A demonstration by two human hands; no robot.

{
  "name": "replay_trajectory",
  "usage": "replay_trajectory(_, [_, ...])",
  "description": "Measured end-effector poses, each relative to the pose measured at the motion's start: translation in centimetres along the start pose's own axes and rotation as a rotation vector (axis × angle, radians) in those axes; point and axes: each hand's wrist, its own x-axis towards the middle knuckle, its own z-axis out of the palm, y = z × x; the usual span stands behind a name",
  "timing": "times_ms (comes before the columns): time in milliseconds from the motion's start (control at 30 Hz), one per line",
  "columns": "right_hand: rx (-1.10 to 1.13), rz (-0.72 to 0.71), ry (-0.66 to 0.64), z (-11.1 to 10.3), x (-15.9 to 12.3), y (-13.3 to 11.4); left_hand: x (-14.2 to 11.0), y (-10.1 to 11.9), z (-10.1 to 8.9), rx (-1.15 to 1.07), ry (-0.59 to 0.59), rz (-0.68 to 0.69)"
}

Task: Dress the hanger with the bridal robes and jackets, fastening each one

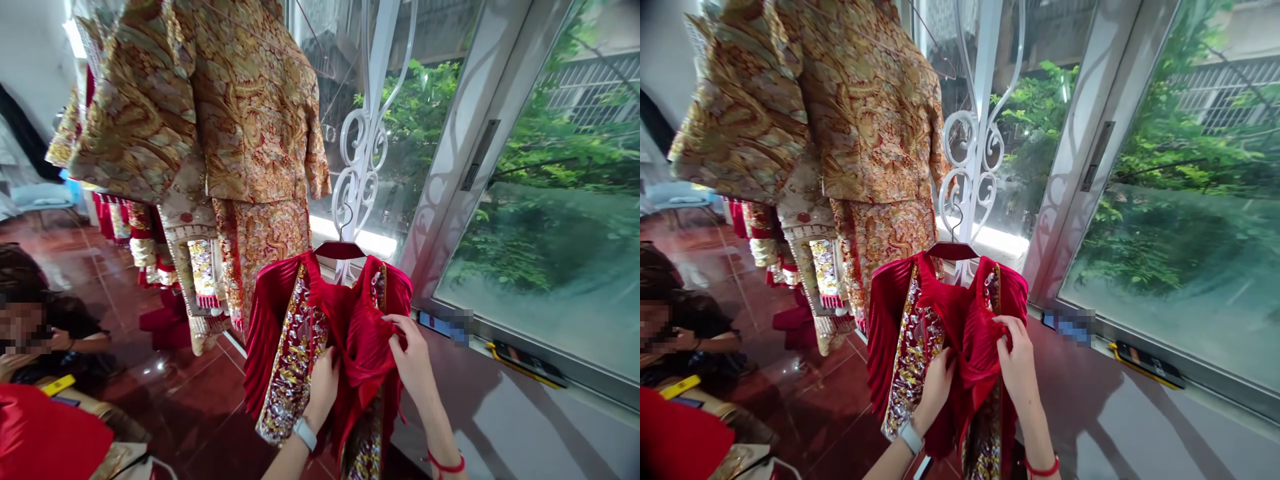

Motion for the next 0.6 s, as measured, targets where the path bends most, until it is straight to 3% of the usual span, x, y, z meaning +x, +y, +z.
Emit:
replay_trajectory(67, [-0.068,-0.043,0.193,0.6,-1.8,-1.3,-0.8,-0.2,-0.4,0.001,0.003,0.005])
replay_trajectory(100, [-0.06,-0.046,0.231,1.2,-3.0,-1.9,-1.4,-0.4,-0.5,-0.005,0.007,0.004])
replay_trajectory(167, [0.049,0.016,0.089,3.0,-5.5,-2.5,-2.9,-1.1,-0.9,-0.029,0.023,-0.008])
replay_trajectory(233, [0.178,0.165,-0.203,5.4,-7.9,-2.0,-4.4,-2.0,-1.2,-0.072,0.037,-0.028])
replay_trajectory(300, [0.227,0.342,-0.353,7.7,-9.6,-0.8,-5.7,-2.6,-1.7,-0.12,0.031,-0.042])
replay_trajectory(367, [0.231,0.43,-0.334,9.4,-10.5,0.6,-6.7,-2.9,-2.4,-0.159,0.017,-0.049])
replay_trajectory(433, [0.224,0.432,-0.293,10.4,-10.9,1.4,-7.2,-2.9,-3.2,-0.18,0.016,-0.058])
replay_trajectory(600, [0.155,0.44,-0.225,10.9,-11.2,1.4,-7.4,-2.7,-4.7,-0.154,0.017,-0.037])
